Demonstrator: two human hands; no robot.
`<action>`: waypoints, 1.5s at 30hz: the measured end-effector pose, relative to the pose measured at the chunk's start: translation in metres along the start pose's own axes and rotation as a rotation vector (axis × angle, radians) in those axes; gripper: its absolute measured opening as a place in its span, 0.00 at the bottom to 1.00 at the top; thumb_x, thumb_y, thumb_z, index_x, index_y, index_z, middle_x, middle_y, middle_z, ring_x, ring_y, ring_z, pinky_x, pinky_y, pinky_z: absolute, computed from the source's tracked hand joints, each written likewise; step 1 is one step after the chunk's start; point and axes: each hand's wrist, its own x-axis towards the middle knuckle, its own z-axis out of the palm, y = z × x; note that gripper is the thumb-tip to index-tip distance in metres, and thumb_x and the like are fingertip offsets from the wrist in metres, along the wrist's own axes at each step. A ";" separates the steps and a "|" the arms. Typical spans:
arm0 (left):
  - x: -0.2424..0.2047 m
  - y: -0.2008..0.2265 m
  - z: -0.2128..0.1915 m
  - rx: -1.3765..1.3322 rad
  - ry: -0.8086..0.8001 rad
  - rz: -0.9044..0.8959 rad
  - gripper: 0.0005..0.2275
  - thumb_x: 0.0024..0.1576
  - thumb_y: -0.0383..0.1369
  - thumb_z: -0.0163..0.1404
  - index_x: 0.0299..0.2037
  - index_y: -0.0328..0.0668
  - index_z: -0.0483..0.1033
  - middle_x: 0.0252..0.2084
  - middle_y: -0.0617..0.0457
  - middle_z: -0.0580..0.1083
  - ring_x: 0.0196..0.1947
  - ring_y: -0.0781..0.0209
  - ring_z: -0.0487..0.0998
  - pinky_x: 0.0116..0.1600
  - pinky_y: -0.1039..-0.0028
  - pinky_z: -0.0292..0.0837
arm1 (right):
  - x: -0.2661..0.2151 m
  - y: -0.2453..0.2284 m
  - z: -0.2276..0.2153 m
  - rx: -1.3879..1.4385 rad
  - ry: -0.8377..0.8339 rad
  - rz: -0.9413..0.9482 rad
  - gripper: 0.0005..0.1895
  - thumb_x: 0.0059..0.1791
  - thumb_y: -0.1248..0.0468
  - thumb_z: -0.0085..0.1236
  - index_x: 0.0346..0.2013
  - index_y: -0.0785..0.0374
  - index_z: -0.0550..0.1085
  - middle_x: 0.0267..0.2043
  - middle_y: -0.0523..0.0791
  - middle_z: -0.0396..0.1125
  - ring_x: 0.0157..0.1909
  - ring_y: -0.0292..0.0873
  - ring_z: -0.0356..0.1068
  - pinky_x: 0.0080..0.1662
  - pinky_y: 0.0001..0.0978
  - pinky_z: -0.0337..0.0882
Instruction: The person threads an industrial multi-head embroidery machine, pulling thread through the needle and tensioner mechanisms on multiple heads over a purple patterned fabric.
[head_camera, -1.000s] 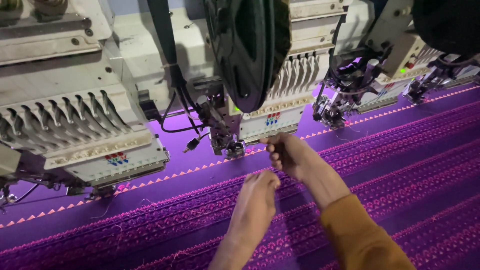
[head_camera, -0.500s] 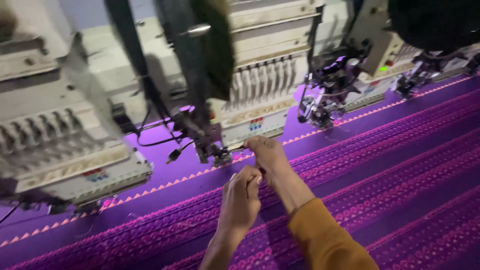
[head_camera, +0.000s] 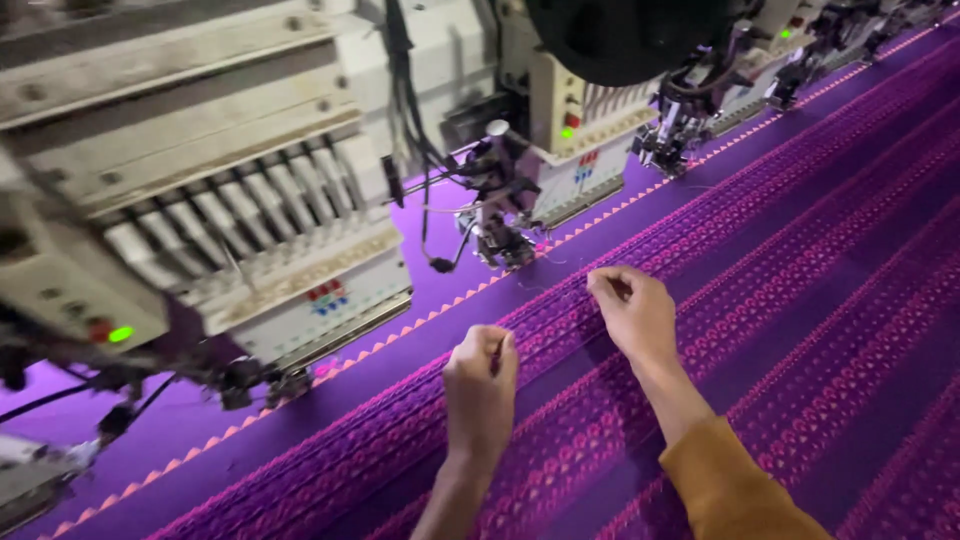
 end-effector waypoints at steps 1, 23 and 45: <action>0.009 0.004 0.013 0.002 -0.004 0.008 0.02 0.59 0.28 0.54 0.34 0.41 0.76 0.29 0.53 0.78 0.29 0.59 0.76 0.35 0.65 0.70 | 0.015 0.014 0.005 0.005 0.007 0.002 0.11 0.52 0.54 0.57 0.40 0.52 0.83 0.39 0.38 0.79 0.39 0.38 0.76 0.44 0.34 0.72; 0.105 -0.018 0.138 0.281 0.143 -0.049 0.07 0.61 0.37 0.48 0.39 0.50 0.79 0.34 0.44 0.76 0.36 0.37 0.80 0.43 0.48 0.78 | 0.099 0.051 0.043 -0.025 0.072 -0.146 0.12 0.50 0.58 0.55 0.42 0.58 0.82 0.40 0.50 0.76 0.49 0.61 0.74 0.52 0.56 0.71; 0.120 -0.030 0.165 0.554 0.127 -0.083 0.09 0.59 0.40 0.47 0.42 0.55 0.82 0.33 0.52 0.76 0.33 0.42 0.82 0.39 0.51 0.81 | 0.075 0.041 0.051 0.091 0.022 -0.190 0.12 0.49 0.56 0.57 0.39 0.55 0.83 0.37 0.48 0.77 0.43 0.55 0.76 0.48 0.50 0.73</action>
